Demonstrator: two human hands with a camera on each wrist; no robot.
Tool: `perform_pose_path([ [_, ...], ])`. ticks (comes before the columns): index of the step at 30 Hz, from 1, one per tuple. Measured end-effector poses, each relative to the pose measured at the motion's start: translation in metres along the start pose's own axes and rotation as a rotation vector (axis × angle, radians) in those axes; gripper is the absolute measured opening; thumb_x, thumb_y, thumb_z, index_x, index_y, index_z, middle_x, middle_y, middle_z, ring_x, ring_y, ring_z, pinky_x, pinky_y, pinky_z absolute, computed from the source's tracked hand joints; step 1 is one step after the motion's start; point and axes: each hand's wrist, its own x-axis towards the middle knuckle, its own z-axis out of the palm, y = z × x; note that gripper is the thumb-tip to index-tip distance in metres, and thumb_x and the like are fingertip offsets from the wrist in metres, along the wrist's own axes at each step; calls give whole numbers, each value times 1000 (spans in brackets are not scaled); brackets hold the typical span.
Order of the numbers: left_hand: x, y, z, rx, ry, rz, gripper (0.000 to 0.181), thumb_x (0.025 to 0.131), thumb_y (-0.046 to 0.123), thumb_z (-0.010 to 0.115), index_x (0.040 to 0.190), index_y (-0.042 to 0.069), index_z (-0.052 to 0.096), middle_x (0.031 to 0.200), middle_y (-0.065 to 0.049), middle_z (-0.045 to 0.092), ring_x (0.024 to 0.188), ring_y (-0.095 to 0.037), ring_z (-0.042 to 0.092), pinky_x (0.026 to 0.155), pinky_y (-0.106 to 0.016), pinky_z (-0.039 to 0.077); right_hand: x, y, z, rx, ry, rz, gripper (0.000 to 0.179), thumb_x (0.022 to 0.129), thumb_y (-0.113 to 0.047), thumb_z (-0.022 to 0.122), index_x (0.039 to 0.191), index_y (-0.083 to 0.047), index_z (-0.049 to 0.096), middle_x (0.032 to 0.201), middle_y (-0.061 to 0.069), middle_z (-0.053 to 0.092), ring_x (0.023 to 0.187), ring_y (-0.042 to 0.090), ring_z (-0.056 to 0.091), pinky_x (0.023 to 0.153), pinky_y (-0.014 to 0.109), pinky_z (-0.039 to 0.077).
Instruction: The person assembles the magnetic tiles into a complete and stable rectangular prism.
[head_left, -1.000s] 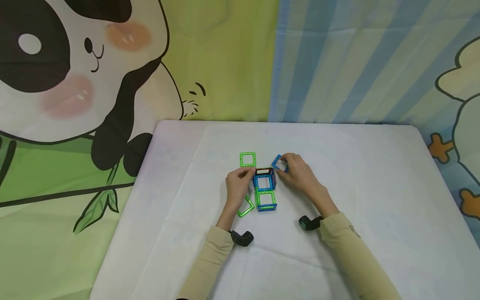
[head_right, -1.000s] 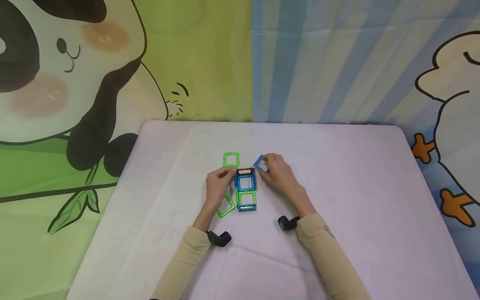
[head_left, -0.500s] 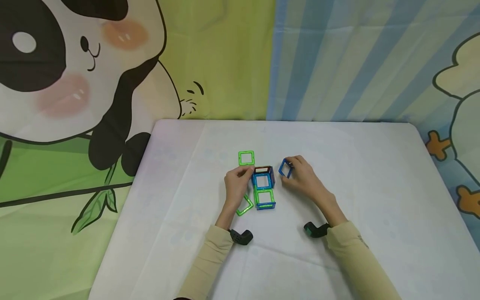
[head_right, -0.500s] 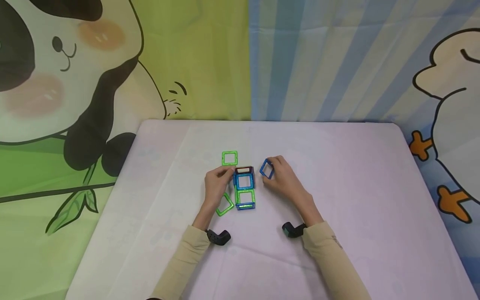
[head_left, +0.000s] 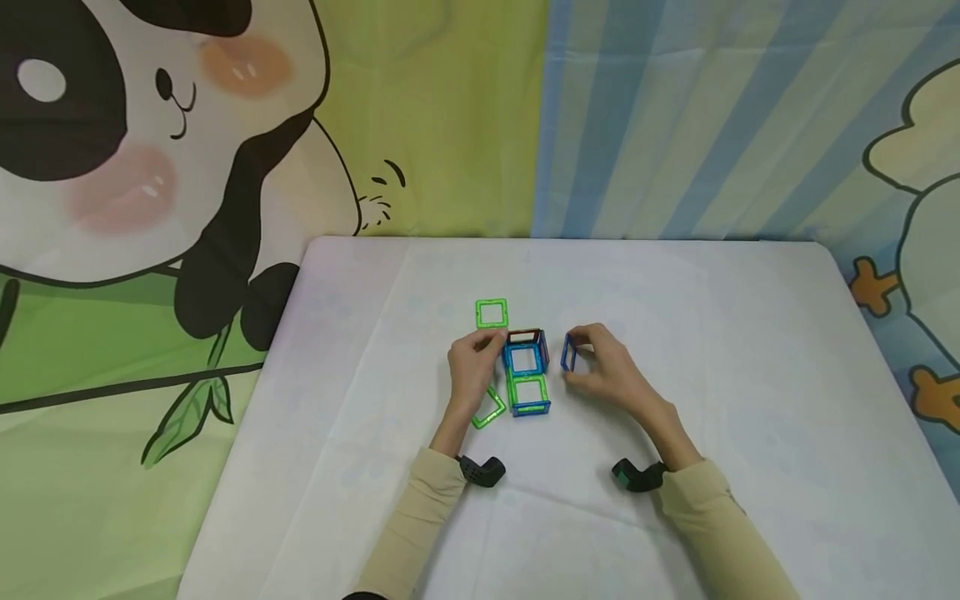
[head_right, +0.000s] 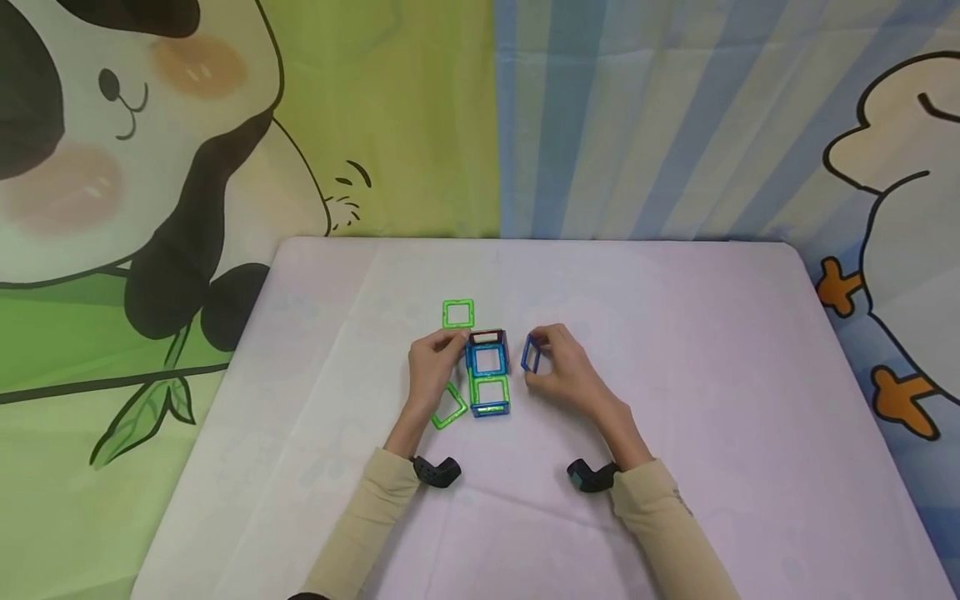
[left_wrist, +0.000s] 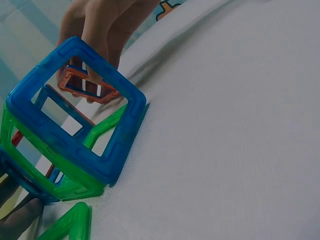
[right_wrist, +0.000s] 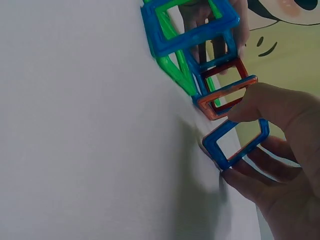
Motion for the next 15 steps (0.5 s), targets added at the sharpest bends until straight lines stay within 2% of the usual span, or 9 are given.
perform_pose_path([
  [4, 1, 1, -1, -9, 0, 1, 24, 98, 32, 71, 108, 13, 81, 105, -4, 77, 96, -18, 66, 78, -25, 52, -5, -1, 2, 85, -26, 1, 66, 75, 7, 82, 130, 11, 47, 130, 30, 55, 125, 45, 58, 104, 45, 52],
  [8, 2, 0, -1, -8, 2, -5, 25, 98, 33, 71, 108, 13, 81, 105, -4, 77, 96, -17, 65, 78, -25, 51, -11, -2, 5, 152, -49, 42, 64, 76, 7, 82, 130, 8, 48, 132, 28, 55, 127, 45, 59, 105, 45, 51],
  [15, 2, -2, 0, 4, -5, -7, 27, 98, 35, 70, 109, 13, 81, 106, -3, 76, 96, -17, 64, 78, -26, 51, -22, -2, 10, 178, -66, 26, 64, 75, 6, 83, 129, 4, 51, 130, 23, 60, 125, 40, 63, 107, 49, 49],
])
